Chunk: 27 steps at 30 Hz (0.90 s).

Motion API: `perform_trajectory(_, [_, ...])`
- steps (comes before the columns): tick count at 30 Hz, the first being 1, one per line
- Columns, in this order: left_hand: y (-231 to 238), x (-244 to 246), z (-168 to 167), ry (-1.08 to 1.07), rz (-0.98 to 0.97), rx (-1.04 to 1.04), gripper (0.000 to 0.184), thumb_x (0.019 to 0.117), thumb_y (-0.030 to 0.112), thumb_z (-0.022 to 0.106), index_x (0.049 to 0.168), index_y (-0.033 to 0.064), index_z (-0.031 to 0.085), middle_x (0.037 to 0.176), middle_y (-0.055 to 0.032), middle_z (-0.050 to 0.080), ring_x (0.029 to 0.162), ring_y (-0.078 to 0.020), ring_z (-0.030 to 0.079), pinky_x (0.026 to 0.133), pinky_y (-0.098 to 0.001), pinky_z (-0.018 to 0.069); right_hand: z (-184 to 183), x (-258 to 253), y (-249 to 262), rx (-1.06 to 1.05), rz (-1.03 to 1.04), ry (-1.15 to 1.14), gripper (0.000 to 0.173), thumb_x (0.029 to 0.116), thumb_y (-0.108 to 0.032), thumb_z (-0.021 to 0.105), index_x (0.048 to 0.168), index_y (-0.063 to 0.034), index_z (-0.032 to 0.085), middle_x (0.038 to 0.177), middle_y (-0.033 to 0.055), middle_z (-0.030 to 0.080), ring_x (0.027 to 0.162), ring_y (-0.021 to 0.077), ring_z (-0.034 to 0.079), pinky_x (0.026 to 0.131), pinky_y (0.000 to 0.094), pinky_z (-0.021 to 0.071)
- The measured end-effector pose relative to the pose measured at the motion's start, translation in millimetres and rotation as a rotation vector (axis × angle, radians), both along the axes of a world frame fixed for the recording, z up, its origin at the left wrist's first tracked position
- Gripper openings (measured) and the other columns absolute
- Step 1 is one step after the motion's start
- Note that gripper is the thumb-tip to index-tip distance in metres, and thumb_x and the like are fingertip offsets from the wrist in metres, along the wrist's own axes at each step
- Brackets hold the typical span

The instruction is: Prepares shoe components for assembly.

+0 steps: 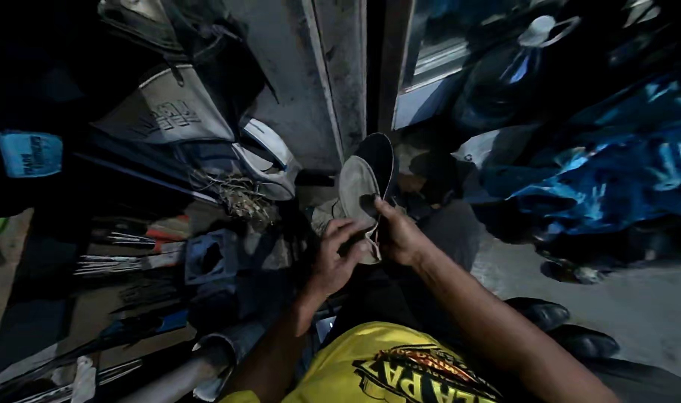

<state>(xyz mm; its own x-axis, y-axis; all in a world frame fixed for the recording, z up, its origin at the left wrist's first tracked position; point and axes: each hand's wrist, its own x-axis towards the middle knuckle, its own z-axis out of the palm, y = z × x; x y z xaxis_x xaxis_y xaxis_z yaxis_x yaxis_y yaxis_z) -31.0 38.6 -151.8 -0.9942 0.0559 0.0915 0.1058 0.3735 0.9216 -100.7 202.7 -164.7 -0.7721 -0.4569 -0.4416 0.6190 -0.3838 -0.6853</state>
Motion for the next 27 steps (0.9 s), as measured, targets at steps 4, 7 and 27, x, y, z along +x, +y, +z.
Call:
perform_trajectory(4, [3.9,-27.2,3.5,-0.146,0.181,0.098,0.051,0.0984,0.025,0.067,0.145,0.0076,0.055,0.136,-0.0135,0.058,0.115,-0.0212,0.063,0.093,-0.0387,0.0576,3.1,5.8,13.3,0.028,-0.035,0.058,0.044,0.1110,-0.044,0.034,0.140,-0.0161,0.052,0.109,0.0069,0.072,0.096,0.0164,0.072,0.082,0.0353,0.0621])
perform_trajectory(7, [10.6,-42.2,-4.4,-0.282,0.183,0.121,0.031,0.0965,0.026,0.072,0.119,0.0057,0.068,0.106,-0.0095,0.072,0.094,-0.0187,0.071,0.084,-0.0403,0.0610,0.3,10.9,10.8,0.117,-0.034,0.127,0.043,0.1105,-0.044,0.037,0.135,-0.0155,0.057,0.105,0.0068,0.072,0.092,0.0166,0.072,0.079,0.0357,0.0622])
perform_trajectory(27, [-34.0,-59.1,-11.9,-0.255,0.291,0.372,0.024,0.1005,0.015,0.065,0.121,0.0030,0.065,0.111,-0.0118,0.071,0.094,-0.0213,0.071,0.083,-0.0418,0.0612,21.0,31.6,101.8,0.735,-0.204,0.401,0.026,0.1037,-0.018,0.058,0.127,-0.0100,0.064,0.096,0.0040,0.067,0.071,0.0122,0.061,0.061,0.0330,0.0547])
